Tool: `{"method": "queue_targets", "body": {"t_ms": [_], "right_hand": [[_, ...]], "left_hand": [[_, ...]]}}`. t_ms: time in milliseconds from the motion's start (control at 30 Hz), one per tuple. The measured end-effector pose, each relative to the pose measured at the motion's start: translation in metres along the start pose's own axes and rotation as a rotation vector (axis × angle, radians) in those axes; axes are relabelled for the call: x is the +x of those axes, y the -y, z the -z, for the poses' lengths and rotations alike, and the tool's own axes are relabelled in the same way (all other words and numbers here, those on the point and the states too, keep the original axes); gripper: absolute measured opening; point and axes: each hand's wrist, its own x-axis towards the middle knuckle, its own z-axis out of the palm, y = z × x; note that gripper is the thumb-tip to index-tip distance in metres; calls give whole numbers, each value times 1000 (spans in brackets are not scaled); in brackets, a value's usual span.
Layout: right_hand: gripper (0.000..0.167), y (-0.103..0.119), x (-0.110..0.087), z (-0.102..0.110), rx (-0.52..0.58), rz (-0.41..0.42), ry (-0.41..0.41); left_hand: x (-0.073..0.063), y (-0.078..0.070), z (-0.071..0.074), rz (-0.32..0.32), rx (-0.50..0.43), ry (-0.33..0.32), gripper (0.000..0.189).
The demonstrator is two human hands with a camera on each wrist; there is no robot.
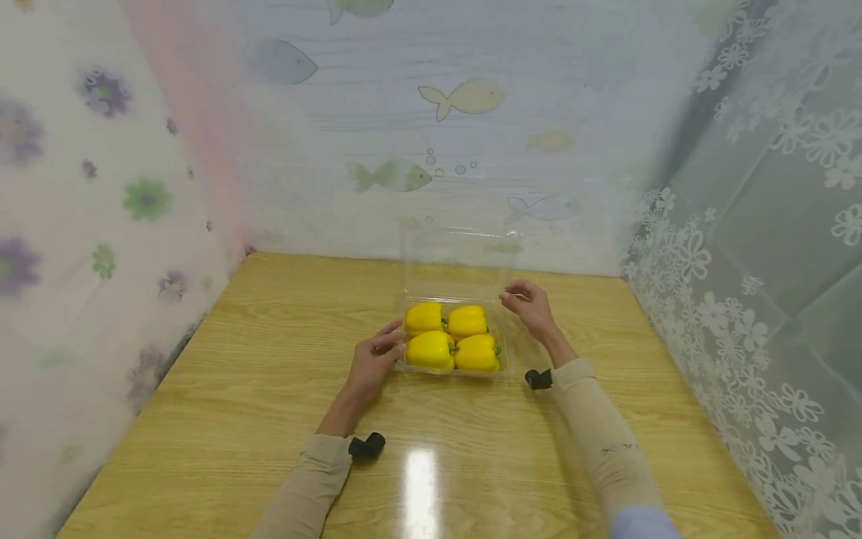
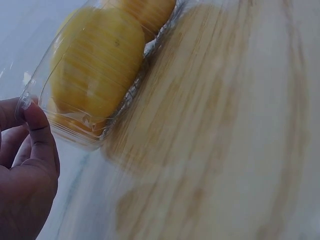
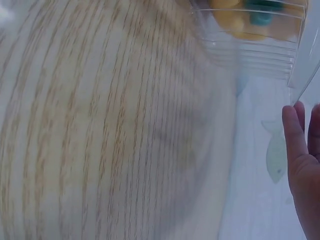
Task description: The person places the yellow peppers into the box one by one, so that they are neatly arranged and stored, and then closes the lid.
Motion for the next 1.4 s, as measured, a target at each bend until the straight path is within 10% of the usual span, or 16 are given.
{"method": "queue_targets", "body": {"t_ms": [567, 767, 1400], "right_hand": [[17, 0, -9, 6, 160, -63, 97], [36, 5, -9, 7, 262, -91, 118], [25, 6, -15, 7, 240, -135, 120]], "left_hand": [[-2, -2, 0, 10, 4, 11, 31], [0, 0, 0, 1, -15, 7, 31], [-1, -2, 1, 9, -29, 19, 31]]}}
